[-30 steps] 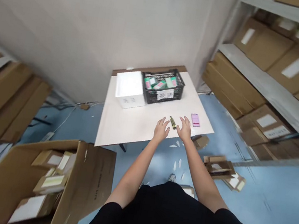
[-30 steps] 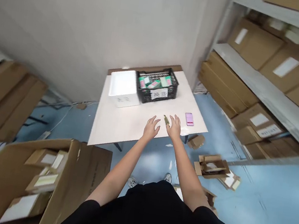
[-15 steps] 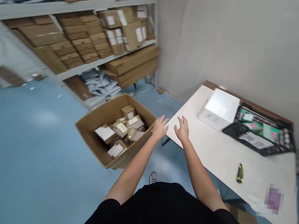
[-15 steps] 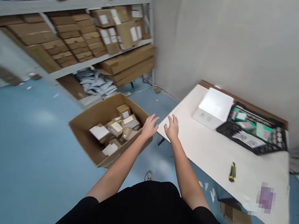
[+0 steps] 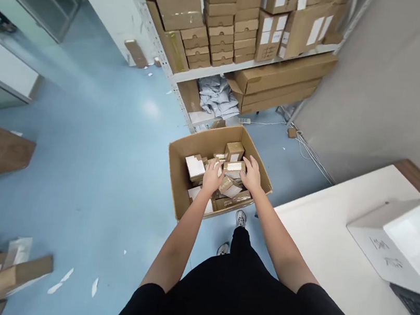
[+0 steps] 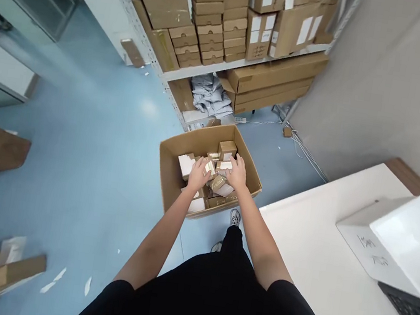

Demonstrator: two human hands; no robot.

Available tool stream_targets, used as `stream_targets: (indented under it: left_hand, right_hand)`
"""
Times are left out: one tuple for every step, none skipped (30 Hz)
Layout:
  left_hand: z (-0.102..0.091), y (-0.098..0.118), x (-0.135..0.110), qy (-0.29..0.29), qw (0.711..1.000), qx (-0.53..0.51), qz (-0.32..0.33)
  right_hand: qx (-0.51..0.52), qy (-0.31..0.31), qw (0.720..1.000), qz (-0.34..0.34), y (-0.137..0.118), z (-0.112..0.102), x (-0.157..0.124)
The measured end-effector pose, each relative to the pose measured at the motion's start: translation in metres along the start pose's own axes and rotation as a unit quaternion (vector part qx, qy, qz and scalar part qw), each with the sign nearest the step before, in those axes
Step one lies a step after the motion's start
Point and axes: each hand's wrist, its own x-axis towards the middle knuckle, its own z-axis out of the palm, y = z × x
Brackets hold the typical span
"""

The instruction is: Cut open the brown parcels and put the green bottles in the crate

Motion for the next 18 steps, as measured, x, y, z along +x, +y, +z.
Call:
stream_targets:
  left_hand:
    - [0.007,-0.004,0.011,-0.006,1.0,0.002,-0.012]
    - [0.015,-0.007,0.023,-0.014,1.0,0.005,-0.026]
    - [0.025,-0.011,0.036,-0.024,0.999,0.009,-0.041]
    - [0.036,-0.014,0.049,-0.035,0.998,0.013,-0.054]
    - [0.047,-0.018,0.062,-0.047,0.996,0.017,-0.068]
    - [0.06,-0.021,0.076,-0.061,0.995,0.021,-0.081]
    - [0.074,-0.025,0.091,-0.077,0.992,0.025,-0.092]
    - [0.088,-0.03,0.106,-0.095,0.99,0.029,-0.1]
    - [0.104,-0.035,0.122,-0.114,0.987,0.032,-0.106]
    - [0.121,-0.041,0.139,-0.135,0.984,0.034,-0.107]
    - [0.139,-0.047,0.156,-0.157,0.981,0.036,-0.105]
    - [0.158,-0.053,0.174,-0.18,0.978,0.036,-0.1]
    - [0.177,-0.06,0.193,-0.202,0.974,0.034,-0.093]
    - [0.196,-0.068,0.212,-0.223,0.97,0.03,-0.087]
    - [0.215,-0.076,0.229,-0.243,0.966,0.026,-0.081]
    - [0.233,-0.085,0.245,-0.26,0.962,0.023,-0.078]
    - [0.25,-0.094,0.258,-0.275,0.958,0.022,-0.079]
    - [0.264,-0.104,0.268,-0.286,0.954,0.024,-0.088]
  right_hand:
    - [0.004,-0.01,1.0,0.001,0.009,0.007,0.014]
    - [0.007,-0.02,1.0,0.003,0.02,0.014,0.029]
    - [0.007,-0.031,0.999,0.007,0.031,0.021,0.044]
    - [0.006,-0.044,0.999,0.012,0.043,0.029,0.059]
    - [0.004,-0.057,0.998,0.017,0.055,0.038,0.073]
    - [0.001,-0.071,0.997,0.023,0.068,0.047,0.088]
    - [-0.002,-0.085,0.996,0.029,0.081,0.057,0.102]
    - [-0.006,-0.098,0.995,0.035,0.094,0.068,0.115]
    - [-0.012,-0.111,0.993,0.042,0.107,0.079,0.127]
    - [-0.019,-0.122,0.991,0.049,0.12,0.091,0.138]
    - [-0.029,-0.132,0.989,0.057,0.132,0.102,0.148]
    - [-0.039,-0.141,0.987,0.066,0.144,0.114,0.156]
    - [-0.048,-0.148,0.985,0.074,0.155,0.126,0.162]
    - [-0.055,-0.154,0.983,0.081,0.165,0.138,0.167]
    - [-0.06,-0.158,0.982,0.087,0.175,0.15,0.17]
    - [-0.062,-0.162,0.981,0.092,0.183,0.162,0.173]
    - [-0.061,-0.165,0.98,0.096,0.191,0.174,0.174]
    - [-0.059,-0.17,0.979,0.1,0.199,0.186,0.176]
